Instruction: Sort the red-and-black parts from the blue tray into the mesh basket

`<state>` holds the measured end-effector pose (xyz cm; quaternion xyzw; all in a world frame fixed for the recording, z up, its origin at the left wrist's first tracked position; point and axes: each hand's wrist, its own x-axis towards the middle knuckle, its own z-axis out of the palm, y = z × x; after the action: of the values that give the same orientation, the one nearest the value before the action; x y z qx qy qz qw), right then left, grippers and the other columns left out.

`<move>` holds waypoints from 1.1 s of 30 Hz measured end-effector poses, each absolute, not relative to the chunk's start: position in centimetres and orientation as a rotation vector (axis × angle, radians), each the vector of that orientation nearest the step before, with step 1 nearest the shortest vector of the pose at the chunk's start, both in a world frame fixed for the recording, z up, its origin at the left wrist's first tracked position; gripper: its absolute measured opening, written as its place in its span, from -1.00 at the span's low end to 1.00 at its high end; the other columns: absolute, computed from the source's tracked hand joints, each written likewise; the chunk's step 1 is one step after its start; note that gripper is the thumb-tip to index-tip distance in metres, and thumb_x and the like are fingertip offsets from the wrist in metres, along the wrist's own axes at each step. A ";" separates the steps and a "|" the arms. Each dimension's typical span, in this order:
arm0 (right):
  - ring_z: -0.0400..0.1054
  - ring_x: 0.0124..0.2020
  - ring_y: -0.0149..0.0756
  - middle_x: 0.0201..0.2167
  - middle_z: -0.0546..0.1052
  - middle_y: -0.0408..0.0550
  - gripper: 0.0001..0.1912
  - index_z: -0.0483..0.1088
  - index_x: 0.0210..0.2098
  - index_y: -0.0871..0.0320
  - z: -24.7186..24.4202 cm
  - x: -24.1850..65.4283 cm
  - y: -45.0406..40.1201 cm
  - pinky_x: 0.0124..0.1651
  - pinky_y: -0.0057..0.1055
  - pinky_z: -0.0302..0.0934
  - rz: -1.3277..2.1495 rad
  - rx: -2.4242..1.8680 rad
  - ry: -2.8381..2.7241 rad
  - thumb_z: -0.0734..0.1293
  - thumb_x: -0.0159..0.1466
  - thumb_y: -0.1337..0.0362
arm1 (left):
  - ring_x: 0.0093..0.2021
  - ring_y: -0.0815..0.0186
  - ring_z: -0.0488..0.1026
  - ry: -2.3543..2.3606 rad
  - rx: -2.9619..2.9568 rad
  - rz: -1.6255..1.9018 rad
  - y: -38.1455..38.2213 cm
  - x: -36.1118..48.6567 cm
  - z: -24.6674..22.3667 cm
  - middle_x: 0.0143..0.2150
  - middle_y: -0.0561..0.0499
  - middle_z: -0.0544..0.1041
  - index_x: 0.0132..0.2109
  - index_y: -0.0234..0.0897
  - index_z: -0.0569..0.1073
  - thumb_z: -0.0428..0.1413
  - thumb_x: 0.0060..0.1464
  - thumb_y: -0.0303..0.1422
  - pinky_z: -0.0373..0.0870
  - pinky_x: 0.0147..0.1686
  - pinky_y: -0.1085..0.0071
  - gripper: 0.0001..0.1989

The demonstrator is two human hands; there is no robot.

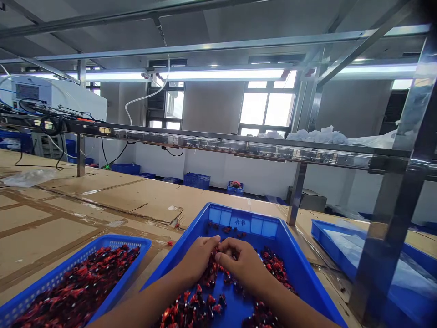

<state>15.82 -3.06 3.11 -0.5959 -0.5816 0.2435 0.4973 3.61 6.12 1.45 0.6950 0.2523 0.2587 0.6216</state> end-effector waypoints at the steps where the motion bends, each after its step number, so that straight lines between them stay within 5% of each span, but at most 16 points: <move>1: 0.00 -0.70 -0.51 -0.71 0.19 -0.30 -0.88 0.36 -0.52 0.16 3.1 15.8 -3.0 -0.62 -0.54 -0.15 0.776 -1.378 -1.262 0.30 0.12 0.27 | -0.74 0.35 0.23 0.572 1.599 0.614 6.2 3.6 1.4 -0.70 0.12 0.27 -0.48 -0.26 0.32 -0.06 0.12 0.00 0.07 -0.73 0.48 -0.57; 5: -0.11 -0.78 -0.57 -0.69 0.24 -0.28 -0.88 0.29 -0.50 0.16 3.1 16.4 -2.8 -0.76 -0.57 -0.36 1.296 -1.031 -0.723 0.23 0.12 0.26 | -0.72 0.40 0.25 0.551 1.653 0.657 6.7 3.6 1.2 -0.60 0.13 0.31 -0.44 -0.29 0.40 -0.02 0.10 -0.06 0.12 -0.72 0.49 -0.62; 10: -0.10 -0.76 -0.59 -0.64 0.23 -0.30 -0.79 0.32 -0.24 0.19 3.5 17.4 -2.7 -0.78 -0.62 -0.33 1.424 -0.881 -0.588 0.24 0.12 0.29 | -0.71 0.39 0.28 0.607 1.724 0.594 6.8 3.5 0.9 -0.55 0.11 0.35 -0.32 -0.32 0.48 -0.03 0.07 -0.16 0.11 -0.75 0.50 -0.67; 21: -0.12 -0.79 -0.60 -0.68 0.16 -0.30 -0.84 0.31 -0.28 0.22 4.1 17.7 -2.9 -0.80 -0.62 -0.35 1.564 -0.726 -0.514 0.19 0.14 0.35 | -0.68 0.41 0.28 0.633 1.786 0.559 6.7 3.4 1.2 -0.57 0.11 0.37 -0.32 -0.33 0.48 -0.01 0.07 -0.16 0.13 -0.68 0.51 -0.67; 26: -0.05 -0.76 -0.59 -0.60 0.30 -0.22 -0.78 0.30 -0.35 0.17 4.1 17.9 -3.0 -0.78 -0.61 -0.37 1.606 -0.810 -0.669 0.25 0.23 0.11 | -0.71 0.39 0.27 0.619 1.640 0.550 6.3 3.3 1.7 -0.56 0.11 0.34 -0.34 -0.30 0.47 -0.04 0.09 -0.05 0.12 -0.70 0.49 -0.60; 29: -0.06 -0.76 -0.58 -0.61 0.28 -0.27 -0.69 0.24 -0.44 0.15 3.8 17.4 -3.2 -0.77 -0.60 -0.36 1.471 -1.056 -0.983 0.30 0.22 0.04 | -0.71 0.38 0.26 0.660 1.534 0.520 6.0 3.2 2.0 -0.57 0.11 0.33 -0.36 -0.27 0.43 -0.06 0.09 0.00 0.08 -0.73 0.49 -0.58; 33: 0.14 -0.63 -0.50 -0.61 0.30 -0.30 -0.78 0.34 -0.31 0.12 3.3 16.5 -3.5 -0.59 -0.57 -0.06 0.831 -1.361 -1.484 0.39 0.18 0.12 | -0.71 0.38 0.20 0.718 1.404 0.475 5.8 3.0 2.4 -0.64 0.11 0.30 -0.40 -0.25 0.38 -0.08 0.08 0.02 0.00 -0.74 0.50 -0.57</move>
<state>16.51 -3.50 3.29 -0.5537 -0.6036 0.3380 0.4634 3.05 5.80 2.39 0.6253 0.3199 0.2116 0.6797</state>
